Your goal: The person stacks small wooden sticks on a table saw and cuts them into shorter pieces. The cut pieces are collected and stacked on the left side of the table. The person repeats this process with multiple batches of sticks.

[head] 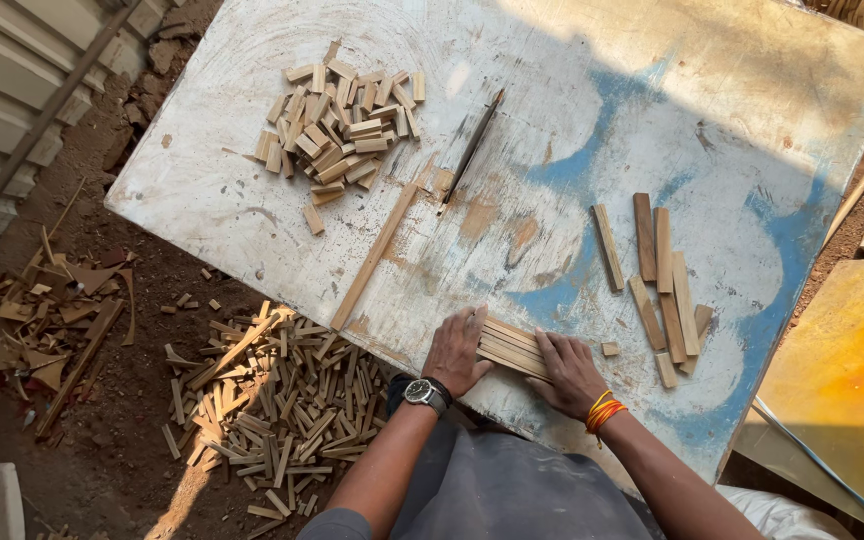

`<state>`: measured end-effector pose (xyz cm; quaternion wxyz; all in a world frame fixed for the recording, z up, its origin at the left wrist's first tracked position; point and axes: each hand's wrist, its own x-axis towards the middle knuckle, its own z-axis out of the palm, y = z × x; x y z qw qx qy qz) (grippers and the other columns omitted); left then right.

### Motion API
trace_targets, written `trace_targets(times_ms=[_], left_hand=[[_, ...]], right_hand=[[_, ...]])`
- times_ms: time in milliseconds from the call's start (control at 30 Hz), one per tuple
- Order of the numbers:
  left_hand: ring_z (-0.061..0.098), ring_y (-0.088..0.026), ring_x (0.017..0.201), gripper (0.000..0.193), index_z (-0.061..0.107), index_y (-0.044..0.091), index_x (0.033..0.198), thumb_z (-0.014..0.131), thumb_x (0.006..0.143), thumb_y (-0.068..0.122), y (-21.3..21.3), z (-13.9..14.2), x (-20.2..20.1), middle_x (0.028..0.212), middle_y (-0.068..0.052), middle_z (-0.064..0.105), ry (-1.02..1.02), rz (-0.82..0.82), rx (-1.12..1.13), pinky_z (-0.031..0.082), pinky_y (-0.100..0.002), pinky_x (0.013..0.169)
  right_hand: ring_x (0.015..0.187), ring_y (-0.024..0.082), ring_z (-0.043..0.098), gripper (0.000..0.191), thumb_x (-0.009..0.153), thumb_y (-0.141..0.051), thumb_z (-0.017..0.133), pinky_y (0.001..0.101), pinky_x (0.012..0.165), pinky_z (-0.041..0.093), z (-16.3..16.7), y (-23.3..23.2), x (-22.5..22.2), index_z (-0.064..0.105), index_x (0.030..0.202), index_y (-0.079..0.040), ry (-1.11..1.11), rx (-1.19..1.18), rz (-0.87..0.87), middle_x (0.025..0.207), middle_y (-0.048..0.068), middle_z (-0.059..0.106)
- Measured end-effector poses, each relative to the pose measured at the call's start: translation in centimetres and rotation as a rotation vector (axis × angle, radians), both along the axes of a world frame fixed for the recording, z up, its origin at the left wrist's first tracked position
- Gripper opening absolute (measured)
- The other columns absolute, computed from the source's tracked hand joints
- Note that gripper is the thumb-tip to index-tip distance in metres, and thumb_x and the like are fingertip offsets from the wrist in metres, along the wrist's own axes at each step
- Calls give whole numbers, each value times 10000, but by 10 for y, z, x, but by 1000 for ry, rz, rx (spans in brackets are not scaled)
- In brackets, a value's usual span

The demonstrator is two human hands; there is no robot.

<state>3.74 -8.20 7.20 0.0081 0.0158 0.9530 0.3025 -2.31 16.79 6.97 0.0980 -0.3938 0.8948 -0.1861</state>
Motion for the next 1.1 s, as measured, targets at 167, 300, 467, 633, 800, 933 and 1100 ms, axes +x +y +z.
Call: trace_targets(times_ms=[167,300,467,633,800,933,1100], left_hand=[[446,-402,1297,942,367,15,1521,866,769,283,-72,-5,-7,1439,-197,443,123,260,60,387,-512,1078],[476,-364,1280,769,463,53,1461,827,813,252,-158,-3,0,1400,-161,507,38,349,1,408,-493,1086],[470,-366,1270,772,468,60,1455,823,793,239,-261,5,-19,1373,-156,508,-53,303,-64,414,-492,1074],[453,-375,1286,922,402,74,1509,864,733,262,-333,11,-85,1399,-163,475,-53,54,-71,409,-493,1075],[493,-330,1236,899,457,197,1495,898,717,285,-372,8,-146,1371,-111,493,-216,-253,-172,443,-440,1069],[515,-304,1223,843,507,218,1412,931,688,298,-397,6,-163,1309,-91,512,-217,-379,-172,464,-414,1083],[508,-287,1238,862,507,231,1410,938,669,319,-415,5,-169,1323,-85,502,-283,-397,-156,466,-403,1094]], right_hand=[[1252,340,480,888,810,-390,760,474,1071,373,-11,-88,-33,368,1514,-18,55,-37,-143,1381,167,501],[1276,335,459,859,820,-424,751,469,1073,352,-13,-180,-62,389,1505,-54,88,-11,-185,1385,141,502],[1290,339,431,842,823,-460,755,494,1081,326,-13,-288,-81,411,1498,-93,112,-77,-250,1395,129,487],[1297,327,398,859,790,-484,784,511,1106,318,-16,-343,-83,432,1492,-136,69,-133,-332,1368,113,467],[1310,388,370,906,709,-486,811,576,1130,249,-14,-370,-77,452,1433,-78,180,-188,-311,1351,188,435],[1271,418,419,950,651,-420,868,511,1080,365,-12,-395,-47,449,1413,-37,148,-226,-755,1354,220,421],[1289,369,556,754,756,-198,883,441,1089,503,-18,-424,-18,510,1392,-39,130,-359,-950,1397,161,509]])
